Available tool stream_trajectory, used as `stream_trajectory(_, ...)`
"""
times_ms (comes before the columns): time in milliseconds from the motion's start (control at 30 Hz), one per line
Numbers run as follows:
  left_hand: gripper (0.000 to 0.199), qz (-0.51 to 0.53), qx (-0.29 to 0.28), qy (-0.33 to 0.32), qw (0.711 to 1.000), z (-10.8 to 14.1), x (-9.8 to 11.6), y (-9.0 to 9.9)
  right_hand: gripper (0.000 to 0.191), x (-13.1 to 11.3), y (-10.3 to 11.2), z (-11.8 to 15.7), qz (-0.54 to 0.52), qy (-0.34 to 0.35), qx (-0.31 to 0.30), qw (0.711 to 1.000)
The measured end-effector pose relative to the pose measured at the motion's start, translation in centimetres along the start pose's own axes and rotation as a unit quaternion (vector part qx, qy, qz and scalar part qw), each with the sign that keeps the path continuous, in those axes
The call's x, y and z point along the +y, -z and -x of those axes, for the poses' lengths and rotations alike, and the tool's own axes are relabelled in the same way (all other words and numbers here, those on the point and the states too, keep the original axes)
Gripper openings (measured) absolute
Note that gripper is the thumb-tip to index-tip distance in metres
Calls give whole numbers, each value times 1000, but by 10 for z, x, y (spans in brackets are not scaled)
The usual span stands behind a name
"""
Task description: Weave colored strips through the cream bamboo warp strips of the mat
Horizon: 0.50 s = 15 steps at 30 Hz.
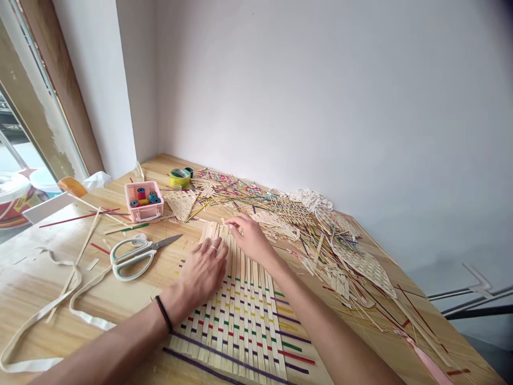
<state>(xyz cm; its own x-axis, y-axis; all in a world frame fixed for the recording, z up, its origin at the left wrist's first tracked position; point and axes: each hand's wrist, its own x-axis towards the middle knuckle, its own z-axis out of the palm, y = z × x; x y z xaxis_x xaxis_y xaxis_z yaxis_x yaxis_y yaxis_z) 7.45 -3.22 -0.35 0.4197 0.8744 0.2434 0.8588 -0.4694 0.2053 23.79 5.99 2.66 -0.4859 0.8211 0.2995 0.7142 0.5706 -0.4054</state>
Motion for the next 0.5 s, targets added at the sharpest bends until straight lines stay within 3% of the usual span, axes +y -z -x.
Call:
stream_trajectory(167,33,3,7,7,1000,0,1,-2,32,-11,-31,-55,73,-24,-75,994)
stream_trajectory(400,29,40,43,32,998,-1,-4,-4,22,-18,-42,-72,133,-81,-143,977)
stream_trajectory(500,40,69,83,66,992,-6,-18,-2,18,-21,-39,-78,136,-106,-171,970)
